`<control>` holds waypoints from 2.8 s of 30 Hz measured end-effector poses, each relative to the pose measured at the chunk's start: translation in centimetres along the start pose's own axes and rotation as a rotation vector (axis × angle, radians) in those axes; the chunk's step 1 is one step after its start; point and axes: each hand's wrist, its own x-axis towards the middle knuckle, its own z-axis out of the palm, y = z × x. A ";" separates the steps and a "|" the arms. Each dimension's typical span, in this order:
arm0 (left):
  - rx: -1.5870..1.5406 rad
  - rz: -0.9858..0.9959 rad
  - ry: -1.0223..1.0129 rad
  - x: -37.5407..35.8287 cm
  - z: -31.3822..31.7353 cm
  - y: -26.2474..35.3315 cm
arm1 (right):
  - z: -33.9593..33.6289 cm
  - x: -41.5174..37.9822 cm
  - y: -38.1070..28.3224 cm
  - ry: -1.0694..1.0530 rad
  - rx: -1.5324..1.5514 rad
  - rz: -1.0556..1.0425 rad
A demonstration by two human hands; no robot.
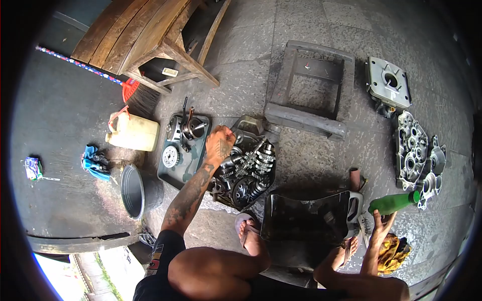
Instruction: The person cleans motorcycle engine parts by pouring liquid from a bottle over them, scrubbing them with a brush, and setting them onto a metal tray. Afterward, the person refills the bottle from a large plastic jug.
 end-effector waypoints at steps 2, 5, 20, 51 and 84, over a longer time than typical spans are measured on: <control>0.122 0.005 0.027 0.0 -0.5 0.0 | 0.0 0.1 0.4 -0.022 -0.025 0.008; 0.144 0.164 0.272 -1.2 -0.2 1.8 | 0.0 -0.1 1.3 0.015 0.003 -0.016; 0.497 0.145 -0.705 -4.0 1.8 4.2 | 0.6 -1.7 0.2 -0.017 0.133 0.074; -0.826 -0.356 -0.601 -3.8 -5.4 -1.0 | -1.0 -2.9 -2.8 -0.001 0.177 -0.010; -1.862 -0.724 -1.097 -24.3 5.2 15.3 | 4.7 -8.5 -36.4 -1.092 -1.382 -1.105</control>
